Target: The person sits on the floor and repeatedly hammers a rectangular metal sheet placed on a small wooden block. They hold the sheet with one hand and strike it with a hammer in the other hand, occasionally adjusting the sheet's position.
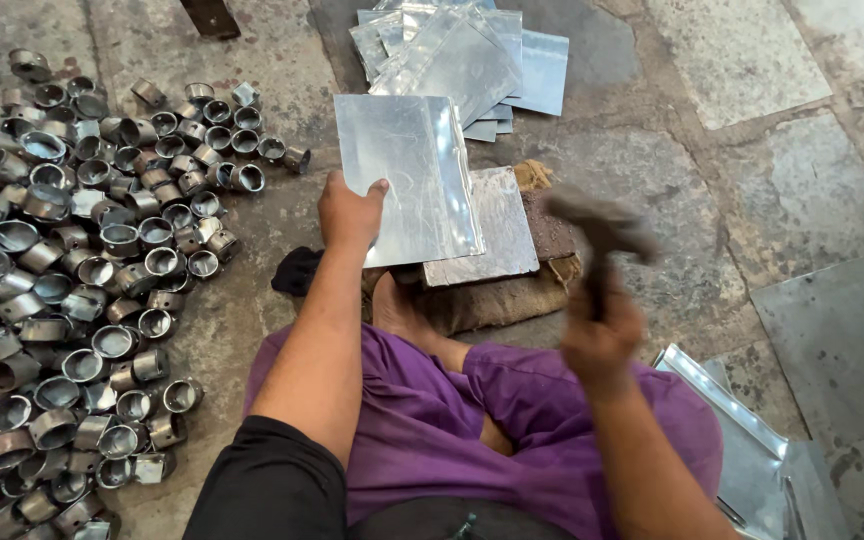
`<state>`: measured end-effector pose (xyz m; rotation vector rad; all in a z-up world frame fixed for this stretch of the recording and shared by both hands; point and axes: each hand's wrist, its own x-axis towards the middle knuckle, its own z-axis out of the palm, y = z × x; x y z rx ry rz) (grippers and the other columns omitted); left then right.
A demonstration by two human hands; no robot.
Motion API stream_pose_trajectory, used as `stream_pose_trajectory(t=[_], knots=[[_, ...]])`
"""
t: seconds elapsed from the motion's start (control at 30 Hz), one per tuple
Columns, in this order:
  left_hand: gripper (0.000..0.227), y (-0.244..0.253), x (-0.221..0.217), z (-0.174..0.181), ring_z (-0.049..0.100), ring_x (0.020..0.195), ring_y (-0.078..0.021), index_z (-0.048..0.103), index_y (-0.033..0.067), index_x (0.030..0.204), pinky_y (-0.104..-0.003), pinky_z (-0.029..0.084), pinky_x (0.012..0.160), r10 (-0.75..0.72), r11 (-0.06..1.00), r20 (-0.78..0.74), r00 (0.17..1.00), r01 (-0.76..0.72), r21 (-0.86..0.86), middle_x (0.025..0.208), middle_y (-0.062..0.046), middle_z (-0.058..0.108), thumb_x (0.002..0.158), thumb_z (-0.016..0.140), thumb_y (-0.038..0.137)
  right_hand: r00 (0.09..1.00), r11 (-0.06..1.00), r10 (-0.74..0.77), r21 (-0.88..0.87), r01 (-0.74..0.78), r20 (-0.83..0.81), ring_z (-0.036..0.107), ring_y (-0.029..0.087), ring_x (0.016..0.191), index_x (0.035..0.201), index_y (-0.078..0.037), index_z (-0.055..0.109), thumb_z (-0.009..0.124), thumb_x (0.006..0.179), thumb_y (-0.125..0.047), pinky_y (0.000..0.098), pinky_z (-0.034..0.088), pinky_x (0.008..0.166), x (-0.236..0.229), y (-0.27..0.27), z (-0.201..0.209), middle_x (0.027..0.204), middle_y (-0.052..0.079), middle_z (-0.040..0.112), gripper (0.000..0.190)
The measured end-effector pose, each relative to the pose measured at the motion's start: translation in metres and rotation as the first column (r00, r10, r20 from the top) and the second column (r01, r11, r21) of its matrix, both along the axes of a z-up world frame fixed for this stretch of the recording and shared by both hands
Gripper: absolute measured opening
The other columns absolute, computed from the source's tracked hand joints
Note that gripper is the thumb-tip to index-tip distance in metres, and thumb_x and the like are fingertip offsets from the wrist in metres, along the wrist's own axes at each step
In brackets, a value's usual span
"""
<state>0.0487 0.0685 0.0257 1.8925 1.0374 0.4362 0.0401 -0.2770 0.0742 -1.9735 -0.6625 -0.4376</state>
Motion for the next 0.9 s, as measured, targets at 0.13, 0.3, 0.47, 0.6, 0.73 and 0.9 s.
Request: stream_pose_trajectory(t=[0.13,0.3,0.47,0.6,0.73,0.9], knots=[[0.046,-0.002,-0.003,0.002,0.070,0.104,-0.0396,0.065,0.0009,0.113,-0.047,0.054,0.089,-0.015,1.000,0.043,0.999,0.015,0.017,0.112,-0.022,0.073,0.082,0.082,0.030,0.997,0.923,0.056,-0.383,-0.032,0.051,0.068,0.019,0.072,0.143,-0.014,0.061,0.072,0.099,-0.021,0.0336,0.052,0.064,0.008,0.022,-0.024,0.089,0.014,0.070,0.046],[0.047,-0.001,-0.004,-0.006,0.070,0.104,-0.0402,0.065,0.0001,0.112,-0.047,0.055,0.089,-0.002,1.000,0.040,0.999,0.001,0.028,0.112,-0.022,0.073,0.082,0.083,0.031,0.995,0.976,0.004,-0.217,-0.026,-0.101,0.066,0.013,0.065,0.143,-0.007,0.060,0.073,0.098,-0.022,0.0278,0.053,0.055,-0.008,0.005,0.039,0.088,0.011,0.072,0.049],[0.047,0.002,0.001,-0.008,0.070,0.104,-0.0408,0.065,0.0006,0.112,-0.047,0.054,0.089,-0.002,0.999,0.030,1.000,0.001,0.036,0.111,-0.022,0.073,0.082,0.083,0.032,0.990,0.917,0.117,0.375,-0.137,0.075,0.060,0.008,0.065,0.129,-0.001,0.063,0.067,0.113,-0.022,0.0203,0.051,0.058,-0.022,-0.013,0.067,0.088,0.006,0.067,0.026],[0.048,0.001,0.001,-0.010,0.070,0.104,-0.0405,0.065,0.0001,0.112,-0.047,0.055,0.088,-0.008,0.999,0.040,0.999,0.007,0.032,0.111,-0.022,0.073,0.082,0.083,0.032,0.991,0.963,0.031,0.262,-0.065,0.129,0.060,0.011,0.063,0.131,0.003,0.059,0.063,0.110,-0.019,0.0267,0.050,0.057,-0.010,-0.002,0.009,0.081,0.006,0.064,0.030],[0.047,0.001,-0.001,-0.008,0.070,0.104,-0.0400,0.066,0.0011,0.113,-0.047,0.054,0.088,-0.004,0.999,0.048,0.999,0.002,0.033,0.111,-0.021,0.073,0.081,0.083,0.032,0.974,0.915,-0.085,-0.404,-0.008,-0.211,0.062,0.016,0.067,0.123,-0.009,0.068,0.072,0.100,-0.019,0.0328,0.050,0.060,0.008,0.021,-0.019,0.079,0.010,0.068,0.026],[0.047,-0.002,-0.003,-0.005,0.071,0.103,-0.0379,0.064,0.0004,0.115,-0.046,0.056,0.088,-0.023,1.000,0.014,1.000,0.023,-0.012,0.113,-0.020,0.072,0.084,0.081,0.033,0.978,0.990,-0.090,-0.121,0.068,-0.186,0.060,0.009,0.064,0.135,-0.002,0.066,0.070,0.101,-0.019,0.0264,0.049,0.055,0.000,0.003,0.057,0.085,0.005,0.070,0.038]])
